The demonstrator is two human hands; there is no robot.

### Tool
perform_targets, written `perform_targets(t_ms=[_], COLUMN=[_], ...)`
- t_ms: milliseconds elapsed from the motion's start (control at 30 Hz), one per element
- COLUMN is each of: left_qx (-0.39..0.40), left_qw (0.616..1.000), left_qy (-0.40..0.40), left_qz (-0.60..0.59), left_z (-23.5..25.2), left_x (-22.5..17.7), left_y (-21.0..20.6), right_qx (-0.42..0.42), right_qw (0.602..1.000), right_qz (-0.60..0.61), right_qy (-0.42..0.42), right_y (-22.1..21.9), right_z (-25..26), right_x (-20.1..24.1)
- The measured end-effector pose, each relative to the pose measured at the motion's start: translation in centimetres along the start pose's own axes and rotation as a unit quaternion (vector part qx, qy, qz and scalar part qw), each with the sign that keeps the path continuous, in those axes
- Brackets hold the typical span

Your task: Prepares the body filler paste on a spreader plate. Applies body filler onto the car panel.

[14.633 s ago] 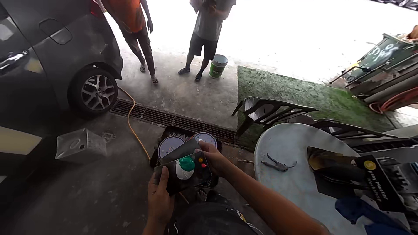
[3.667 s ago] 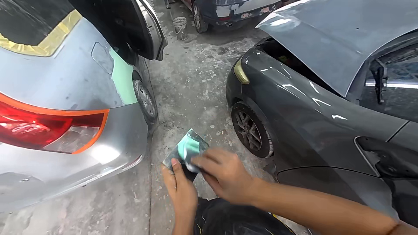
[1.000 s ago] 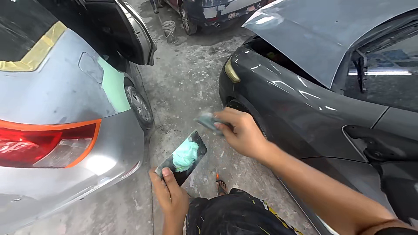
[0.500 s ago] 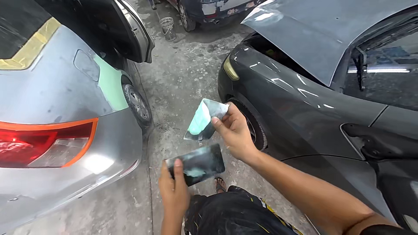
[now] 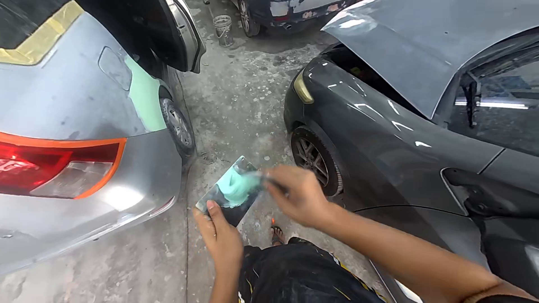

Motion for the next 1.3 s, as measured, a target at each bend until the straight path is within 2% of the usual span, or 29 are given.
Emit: perform_targets(t_ms=[67, 133, 233, 267, 333, 400, 433, 500, 567, 600, 633, 700, 733, 767, 800, 833, 867, 900, 933, 967, 1067, 1200, 1267, 1300], left_qx=[0.016, 0.010, 0.006, 0.011, 0.027, 0.044, 0.064, 0.112, 0.130, 0.127, 0.117, 0.099, 0.089, 0.084, 0.082, 0.079, 0.076, 0.073, 0.074, 0.078, 0.109, 0.197, 0.215, 0.208], left_qw=[1.000, 1.000, 1.000, 1.000, 0.999, 0.999, 0.997, 0.991, 0.982, 0.975, 0.965, 0.952, 0.953, 0.956, 0.962, 0.968, 0.971, 0.973, 0.974, 0.974, 0.965, 0.923, 0.913, 0.925], left_qy=[0.004, 0.000, -0.003, -0.003, -0.014, -0.030, -0.040, -0.069, -0.129, -0.168, -0.207, -0.250, -0.255, -0.250, -0.242, -0.232, -0.224, -0.216, -0.212, -0.212, -0.225, -0.216, -0.213, -0.198], left_qz=[-0.009, -0.026, -0.024, -0.025, -0.020, 0.005, 0.015, 0.013, 0.043, 0.076, 0.109, 0.145, 0.141, 0.124, 0.094, 0.062, 0.036, 0.018, 0.008, 0.009, 0.080, 0.250, 0.274, 0.251], left_z=[-0.7, -0.3, -0.2, -0.6, -0.5, 0.6, 1.0, 1.5, 1.9, 2.1, 2.3, 2.1, 1.9, 1.5, 1.3, 1.2, 1.1, 1.1, 1.1, 0.9, 0.2, -1.8, -1.9, -1.6], left_x=[-0.1, 0.1, 0.0, -0.3, -0.5, 0.0, 0.1, -0.2, -1.0, -1.6, -2.1, -2.4, -2.4, -2.3, -2.2, -2.2, -2.2, -2.3, -2.5, -2.8, -3.4, -2.8, -2.2, -2.0], left_y=[-0.6, -0.5, -0.1, -0.3, -0.3, 0.8, 1.3, 1.8, 1.6, 1.4, 1.3, 1.2, 1.2, 1.3, 1.4, 1.5, 1.5, 1.3, 1.1, 0.8, -0.2, -1.6, -1.5, -1.1], right_qx=[0.000, 0.032, -0.030, -0.027, 0.018, 0.001, -0.030, -0.079, -0.063, -0.024, 0.039, 0.170, 0.188, 0.172, 0.126, 0.060, -0.013, -0.082, -0.130, -0.152, -0.134, -0.093, -0.133, -0.164], right_qw=[1.000, 0.999, 1.000, 1.000, 0.998, 0.992, 0.990, 0.983, 0.955, 0.945, 0.953, 0.983, 0.980, 0.977, 0.982, 0.994, 0.997, 0.979, 0.944, 0.912, 0.874, 0.832, 0.855, 0.872], right_qz=[-0.012, -0.008, 0.001, -0.005, -0.033, -0.040, -0.018, 0.107, 0.287, 0.325, 0.300, 0.066, -0.054, -0.122, -0.135, -0.093, 0.002, 0.124, 0.226, 0.285, 0.331, 0.422, 0.421, 0.408], right_qy=[-0.013, 0.023, 0.007, 0.004, 0.057, 0.121, 0.138, 0.124, 0.045, 0.012, 0.004, 0.037, 0.049, 0.043, 0.021, -0.021, -0.077, -0.138, -0.201, -0.252, -0.329, -0.349, -0.273, -0.216], right_y=[-0.8, -1.3, 0.1, -0.3, -1.2, 0.7, 2.2, 4.4, 4.3, 3.7, 3.4, 4.0, 4.6, 5.2, 5.7, 6.0, 6.0, 5.3, 4.1, 2.6, -1.1, -1.3, 0.9, 2.2], right_z=[-0.6, -1.4, -0.3, -0.5, -1.1, -0.6, -0.2, 1.0, 2.3, 2.8, 3.3, 4.1, 4.4, 4.5, 4.5, 4.1, 3.5, 2.7, 1.8, 0.9, -0.7, -0.1, 1.0, 1.6], right_x=[0.5, 1.5, 0.3, 0.4, 1.6, 1.6, 1.1, -0.1, -1.2, -1.4, -1.4, -1.2, -1.0, -1.0, -1.3, -1.7, -2.4, -3.1, -3.8, -4.4, -4.6, -2.8, -2.2, -2.1])
Point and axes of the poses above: each hand's wrist, its own z-axis towards the middle knuckle, its own y-axis out of the back of the hand, x = y × z, the point moved 5 cm from there along z, towards the middle knuckle, and after that the axes turned 2 degrees about z, right-handed, at the moved point
